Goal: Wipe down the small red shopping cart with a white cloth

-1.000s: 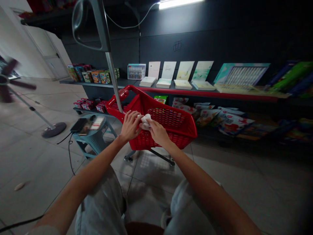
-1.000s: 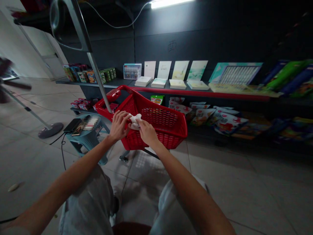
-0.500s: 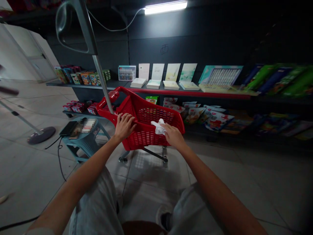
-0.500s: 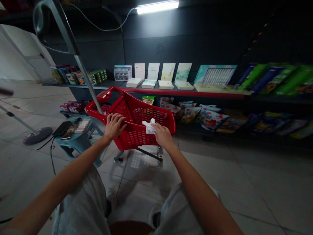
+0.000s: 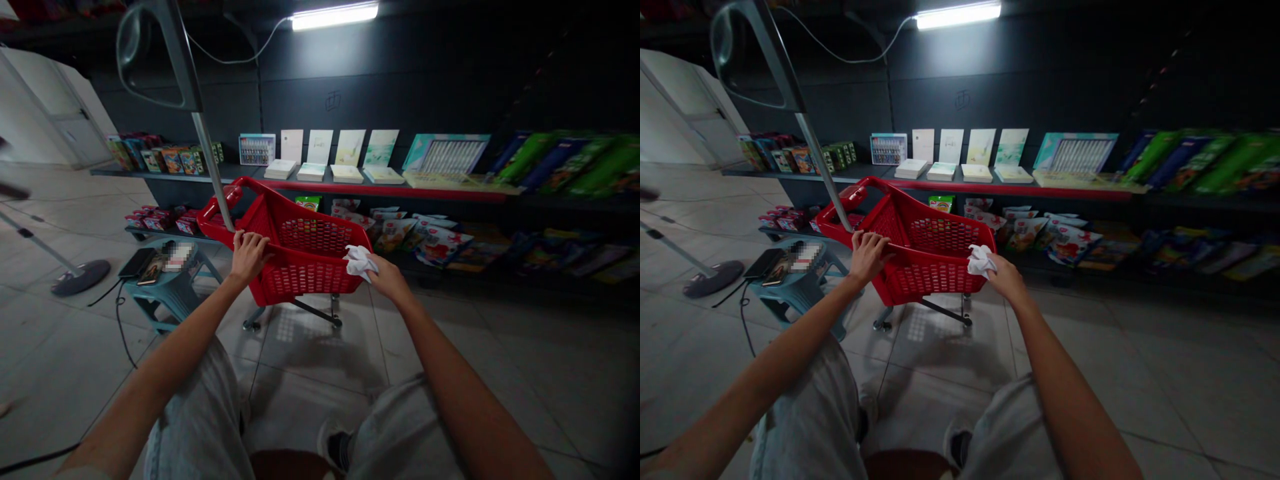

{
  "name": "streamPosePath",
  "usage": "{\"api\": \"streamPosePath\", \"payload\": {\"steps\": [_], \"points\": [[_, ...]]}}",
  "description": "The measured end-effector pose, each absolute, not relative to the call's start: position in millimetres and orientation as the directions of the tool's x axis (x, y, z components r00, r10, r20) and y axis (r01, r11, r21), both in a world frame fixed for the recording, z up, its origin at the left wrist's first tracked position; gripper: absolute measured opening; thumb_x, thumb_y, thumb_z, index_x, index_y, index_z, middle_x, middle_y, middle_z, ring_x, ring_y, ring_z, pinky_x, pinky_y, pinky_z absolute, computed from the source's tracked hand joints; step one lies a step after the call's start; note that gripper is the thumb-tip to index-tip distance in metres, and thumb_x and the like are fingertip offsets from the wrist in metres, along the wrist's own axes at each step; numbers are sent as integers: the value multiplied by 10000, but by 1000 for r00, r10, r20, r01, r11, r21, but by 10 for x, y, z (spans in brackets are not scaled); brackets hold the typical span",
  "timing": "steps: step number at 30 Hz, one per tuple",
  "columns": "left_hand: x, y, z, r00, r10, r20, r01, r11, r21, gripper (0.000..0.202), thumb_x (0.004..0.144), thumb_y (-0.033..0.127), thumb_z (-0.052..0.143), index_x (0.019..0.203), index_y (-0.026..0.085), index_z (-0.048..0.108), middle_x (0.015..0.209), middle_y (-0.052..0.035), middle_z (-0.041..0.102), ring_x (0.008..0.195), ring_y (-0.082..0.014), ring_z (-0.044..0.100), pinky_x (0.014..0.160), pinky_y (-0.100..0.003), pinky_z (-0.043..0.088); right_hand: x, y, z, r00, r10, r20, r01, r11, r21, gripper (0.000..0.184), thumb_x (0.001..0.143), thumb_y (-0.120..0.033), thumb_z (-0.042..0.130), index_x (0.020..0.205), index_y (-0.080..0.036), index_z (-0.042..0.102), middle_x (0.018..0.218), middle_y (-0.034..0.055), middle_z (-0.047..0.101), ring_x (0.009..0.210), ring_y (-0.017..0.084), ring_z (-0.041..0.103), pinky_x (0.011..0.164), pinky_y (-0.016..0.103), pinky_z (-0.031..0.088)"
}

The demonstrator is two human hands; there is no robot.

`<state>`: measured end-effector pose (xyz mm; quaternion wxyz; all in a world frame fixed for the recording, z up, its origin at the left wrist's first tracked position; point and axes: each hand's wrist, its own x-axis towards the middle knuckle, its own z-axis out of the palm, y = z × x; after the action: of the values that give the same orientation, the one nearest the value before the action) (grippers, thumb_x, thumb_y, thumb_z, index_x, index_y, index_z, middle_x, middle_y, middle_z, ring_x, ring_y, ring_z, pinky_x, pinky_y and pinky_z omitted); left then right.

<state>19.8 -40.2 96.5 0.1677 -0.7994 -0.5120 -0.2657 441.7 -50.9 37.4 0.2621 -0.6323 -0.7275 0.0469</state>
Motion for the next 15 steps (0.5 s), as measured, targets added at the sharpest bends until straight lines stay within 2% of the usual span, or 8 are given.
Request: {"api": "streamPosePath", "payload": {"steps": [7, 11, 15], "points": [[281, -342, 980, 316, 742, 592, 917, -399, 11, 358, 927, 307, 673, 1279, 242, 690, 1234, -139, 702, 1289, -343, 541, 1260, -599, 222, 4522, -424, 396, 190, 916, 354, 921, -41, -388, 366, 855, -263, 629, 1175, -113, 727, 1133, 195, 716, 1043, 296, 671, 943, 374, 513], [329, -337, 977, 309, 731, 609, 918, -398, 11, 351, 930, 294, 659, 1274, 232, 693, 1237, -140, 701, 1282, -346, 546, 1265, -600, 217, 4404, -403, 364, 345, 881, 325, 866, -165, -472, 391, 825, -320, 685, 1152, -106, 673, 1100, 213, 692, 1029, 315, 670, 916, 377, 516], [359, -332, 955, 287, 734, 615, 924, -381, 24, 338, 910, 271, 675, 1245, 240, 703, 1217, -136, 706, 1267, -350, 552, 1261, -606, 217, 4196, -392, 276, 498, 826, 266, 754, -260, -604, 498, 812, -354, 699, 1223, -82, 632, 1179, 260, 692, 1122, 367, 679, 979, 447, 539]]}}
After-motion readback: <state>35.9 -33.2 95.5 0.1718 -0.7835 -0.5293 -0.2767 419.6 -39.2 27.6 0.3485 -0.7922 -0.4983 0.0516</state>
